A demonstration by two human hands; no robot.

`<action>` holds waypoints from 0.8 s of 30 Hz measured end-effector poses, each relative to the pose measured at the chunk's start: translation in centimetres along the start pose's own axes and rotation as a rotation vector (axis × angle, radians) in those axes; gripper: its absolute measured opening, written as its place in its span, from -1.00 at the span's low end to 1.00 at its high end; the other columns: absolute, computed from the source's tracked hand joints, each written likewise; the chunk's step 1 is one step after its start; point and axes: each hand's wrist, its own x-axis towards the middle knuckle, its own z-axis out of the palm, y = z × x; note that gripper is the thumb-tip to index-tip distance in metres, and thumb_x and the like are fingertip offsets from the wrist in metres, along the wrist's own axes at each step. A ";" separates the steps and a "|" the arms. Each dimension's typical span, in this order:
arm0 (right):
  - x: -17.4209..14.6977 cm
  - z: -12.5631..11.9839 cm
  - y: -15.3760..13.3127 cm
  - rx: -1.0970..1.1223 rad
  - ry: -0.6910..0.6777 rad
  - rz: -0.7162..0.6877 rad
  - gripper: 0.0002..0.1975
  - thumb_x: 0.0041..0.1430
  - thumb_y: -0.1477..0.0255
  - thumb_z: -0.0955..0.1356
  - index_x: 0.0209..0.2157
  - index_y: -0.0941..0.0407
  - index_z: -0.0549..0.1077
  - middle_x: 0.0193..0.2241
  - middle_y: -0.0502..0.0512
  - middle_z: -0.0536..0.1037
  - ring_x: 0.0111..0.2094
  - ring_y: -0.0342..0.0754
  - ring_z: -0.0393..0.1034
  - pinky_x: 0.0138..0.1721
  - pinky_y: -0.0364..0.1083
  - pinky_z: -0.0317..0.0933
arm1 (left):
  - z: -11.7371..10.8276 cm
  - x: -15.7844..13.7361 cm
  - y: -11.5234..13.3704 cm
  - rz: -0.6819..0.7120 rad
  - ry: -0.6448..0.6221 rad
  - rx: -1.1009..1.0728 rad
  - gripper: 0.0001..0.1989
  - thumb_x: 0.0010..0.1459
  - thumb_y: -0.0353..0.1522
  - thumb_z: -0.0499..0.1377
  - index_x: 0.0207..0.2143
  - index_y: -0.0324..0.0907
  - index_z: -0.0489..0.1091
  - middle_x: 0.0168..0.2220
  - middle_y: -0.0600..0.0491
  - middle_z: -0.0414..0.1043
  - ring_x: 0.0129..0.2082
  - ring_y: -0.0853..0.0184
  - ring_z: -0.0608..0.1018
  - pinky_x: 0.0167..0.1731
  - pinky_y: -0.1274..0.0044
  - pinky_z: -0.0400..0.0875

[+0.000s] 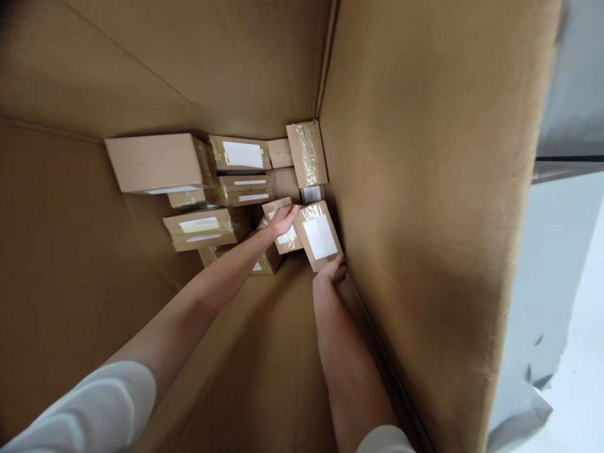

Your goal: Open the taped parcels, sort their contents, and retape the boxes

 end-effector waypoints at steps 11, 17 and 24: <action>-0.5 5.3 -9.4 -0.112 -0.159 -0.538 -0.47 0.14 0.05 0.24 -0.06 0.17 0.44 -0.09 0.16 0.48 -0.03 0.00 0.38 0.08 0.07 0.23 | -9.0 -12.4 0.4 0.145 0.577 -0.070 -0.23 0.08 0.23 -0.07 -0.01 -0.21 0.40 -0.06 -0.14 0.42 -0.01 0.11 0.45 0.05 0.32 0.30; 2.3 6.5 -6.3 -0.010 -0.367 -0.380 -0.49 0.10 0.06 0.29 -0.12 0.17 0.51 -0.14 0.15 0.55 -0.11 0.00 0.43 -0.03 0.07 0.30 | -9.3 -13.3 -5.9 -0.117 0.625 -0.311 -0.32 0.14 0.17 -0.07 -0.18 -0.21 0.47 -0.17 -0.09 0.51 -0.09 0.15 0.52 -0.07 0.33 0.41; 5.6 7.3 -3.5 -0.026 -0.412 -0.341 -0.56 -0.08 0.19 0.46 -0.19 0.18 0.53 -0.22 0.10 0.60 -0.19 -0.05 0.46 0.03 0.06 0.27 | -9.4 -10.3 -11.4 -0.301 0.622 -0.448 -0.64 0.03 -0.05 0.22 -0.44 -0.19 0.39 -0.49 0.09 0.44 -0.38 0.32 0.52 -0.30 0.49 0.42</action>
